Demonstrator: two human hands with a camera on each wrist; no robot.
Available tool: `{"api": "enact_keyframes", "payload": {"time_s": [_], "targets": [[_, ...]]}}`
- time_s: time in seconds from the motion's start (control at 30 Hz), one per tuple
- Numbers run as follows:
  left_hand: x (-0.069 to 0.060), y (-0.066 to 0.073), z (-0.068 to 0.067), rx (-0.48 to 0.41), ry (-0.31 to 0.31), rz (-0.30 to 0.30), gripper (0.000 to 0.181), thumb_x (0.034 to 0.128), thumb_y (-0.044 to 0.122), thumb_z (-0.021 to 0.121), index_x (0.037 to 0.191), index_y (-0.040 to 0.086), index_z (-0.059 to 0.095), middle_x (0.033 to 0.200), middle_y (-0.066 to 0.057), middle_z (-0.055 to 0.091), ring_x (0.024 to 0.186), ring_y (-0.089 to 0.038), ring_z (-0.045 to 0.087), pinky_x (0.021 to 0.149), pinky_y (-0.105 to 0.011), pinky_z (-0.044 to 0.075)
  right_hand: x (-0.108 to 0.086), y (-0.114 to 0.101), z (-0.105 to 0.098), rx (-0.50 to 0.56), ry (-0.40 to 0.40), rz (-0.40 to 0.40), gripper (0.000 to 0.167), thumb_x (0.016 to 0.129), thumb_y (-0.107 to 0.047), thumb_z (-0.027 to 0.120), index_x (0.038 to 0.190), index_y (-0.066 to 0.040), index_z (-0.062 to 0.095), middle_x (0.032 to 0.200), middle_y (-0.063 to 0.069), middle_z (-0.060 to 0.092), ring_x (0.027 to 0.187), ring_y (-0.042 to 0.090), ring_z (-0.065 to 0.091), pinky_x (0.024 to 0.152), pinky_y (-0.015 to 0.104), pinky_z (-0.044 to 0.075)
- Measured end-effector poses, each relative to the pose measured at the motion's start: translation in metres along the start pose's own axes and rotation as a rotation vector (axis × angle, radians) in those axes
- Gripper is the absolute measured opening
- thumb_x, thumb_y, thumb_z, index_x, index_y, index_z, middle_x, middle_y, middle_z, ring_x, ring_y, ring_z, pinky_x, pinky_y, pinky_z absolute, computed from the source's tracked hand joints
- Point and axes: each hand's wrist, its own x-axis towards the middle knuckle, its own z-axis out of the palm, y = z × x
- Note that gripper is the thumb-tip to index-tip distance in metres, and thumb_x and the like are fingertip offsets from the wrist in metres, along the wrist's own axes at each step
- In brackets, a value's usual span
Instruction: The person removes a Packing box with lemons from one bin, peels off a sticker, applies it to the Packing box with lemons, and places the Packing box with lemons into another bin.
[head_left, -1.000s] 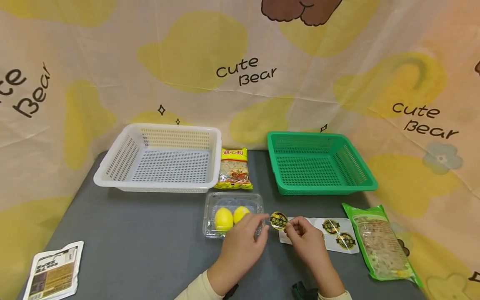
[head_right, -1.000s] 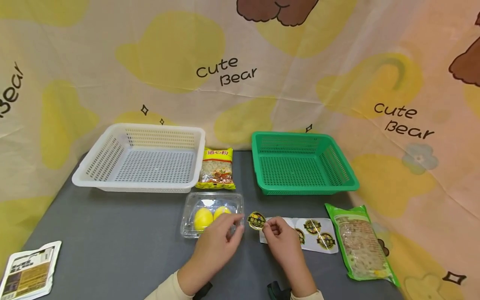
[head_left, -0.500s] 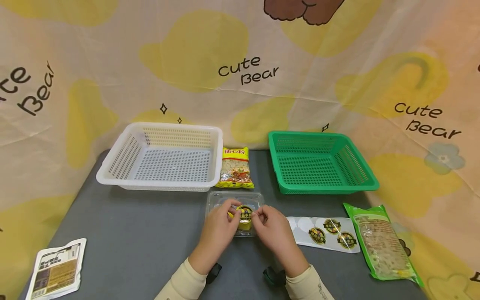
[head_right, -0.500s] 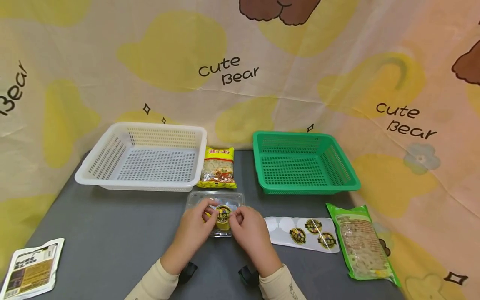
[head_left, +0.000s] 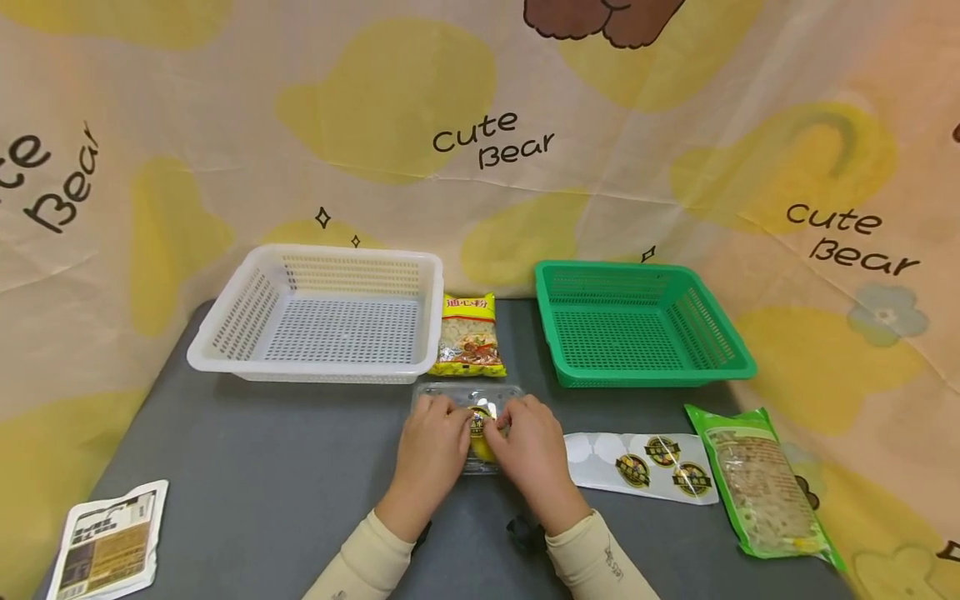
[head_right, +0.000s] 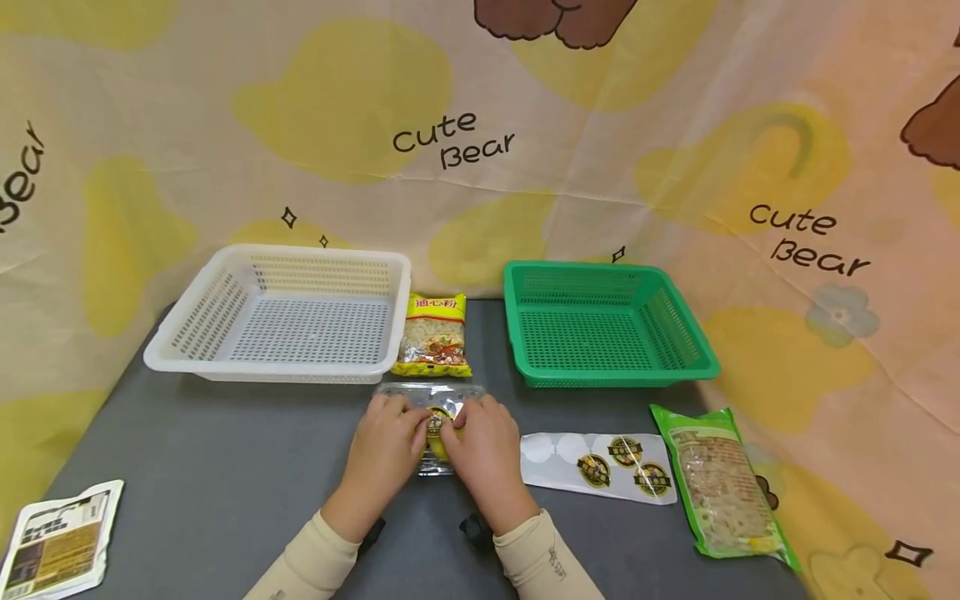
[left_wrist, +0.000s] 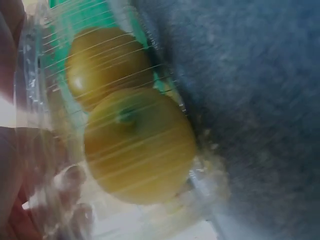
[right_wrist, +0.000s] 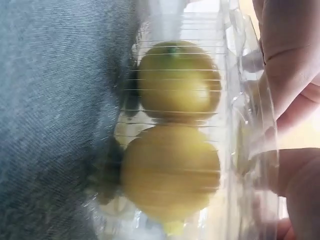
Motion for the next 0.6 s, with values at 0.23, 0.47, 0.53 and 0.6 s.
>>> {"api": "enact_keyframes", "payload": {"time_s": [0.23,0.47,0.53,0.6], "targets": [[-0.009,-0.009,-0.002,-0.043,-0.010,-0.037,0.014,0.0897,0.020,0.086,0.103,0.016,0.087,0.118,-0.013,0.070,0.107,-0.035,0.058,0.081,-0.054,0.050,0.000,0.004,0.006,0.033,0.066,0.080,0.039,0.088,-0.034,0.086,0.103,-0.007,0.064,0.101,0.012,0.057,0.091,0.034,0.056,0.074,0.048,0.048],[-0.024,-0.016,-0.010,-0.045,-0.207,-0.016,0.037,0.1017,0.034,0.072,0.135,0.018,0.076,0.149,-0.017,0.060,0.144,-0.043,0.046,0.111,-0.067,0.039,0.008,0.008,0.014,0.069,0.031,0.159,0.058,0.093,-0.041,0.081,0.132,-0.004,0.059,0.135,0.023,0.052,0.114,0.041,0.050,0.088,0.055,0.051],[-0.029,-0.018,-0.011,-0.032,-0.258,-0.023,0.043,0.1036,0.039,0.068,0.142,0.020,0.071,0.155,-0.016,0.055,0.151,-0.041,0.039,0.116,-0.067,0.033,0.009,0.009,0.014,0.082,0.011,0.182,0.060,0.094,-0.040,0.080,0.136,-0.004,0.057,0.138,0.023,0.052,0.119,0.042,0.050,0.091,0.057,0.050],[-0.034,-0.019,-0.012,-0.017,-0.279,-0.029,0.047,0.1042,0.043,0.066,0.146,0.022,0.067,0.159,-0.014,0.052,0.154,-0.038,0.035,0.118,-0.066,0.030,0.010,0.009,0.014,0.098,-0.003,0.190,0.060,0.096,-0.039,0.079,0.139,-0.004,0.056,0.139,0.023,0.052,0.122,0.044,0.049,0.094,0.058,0.048]]}}
